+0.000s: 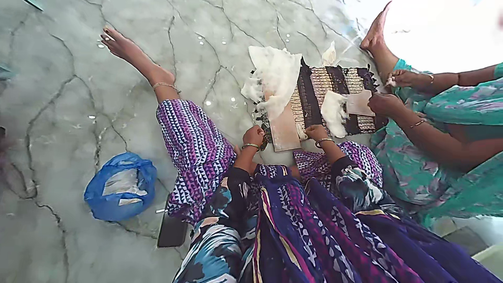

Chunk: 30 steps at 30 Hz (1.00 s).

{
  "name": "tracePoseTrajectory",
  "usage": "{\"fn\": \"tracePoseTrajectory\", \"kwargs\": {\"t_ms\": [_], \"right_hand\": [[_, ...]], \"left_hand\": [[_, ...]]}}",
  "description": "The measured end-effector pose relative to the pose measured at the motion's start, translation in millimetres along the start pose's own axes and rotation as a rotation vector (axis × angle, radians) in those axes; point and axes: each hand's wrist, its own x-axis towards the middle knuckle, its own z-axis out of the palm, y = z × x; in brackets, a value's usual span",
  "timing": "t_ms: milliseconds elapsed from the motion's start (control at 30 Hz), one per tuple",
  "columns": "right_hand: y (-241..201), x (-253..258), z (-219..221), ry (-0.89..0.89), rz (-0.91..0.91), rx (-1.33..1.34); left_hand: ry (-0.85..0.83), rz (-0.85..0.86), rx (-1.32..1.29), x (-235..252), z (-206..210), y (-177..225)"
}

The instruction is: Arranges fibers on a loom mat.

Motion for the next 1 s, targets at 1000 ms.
{"fn": "tracePoseTrajectory", "kwargs": {"t_ms": [1000], "right_hand": [[-86.7,42.6,74.4,0.051,-0.594,-0.204]], "left_hand": [[0.012,-0.152,-0.678,30.9,14.6,6.5]]}}
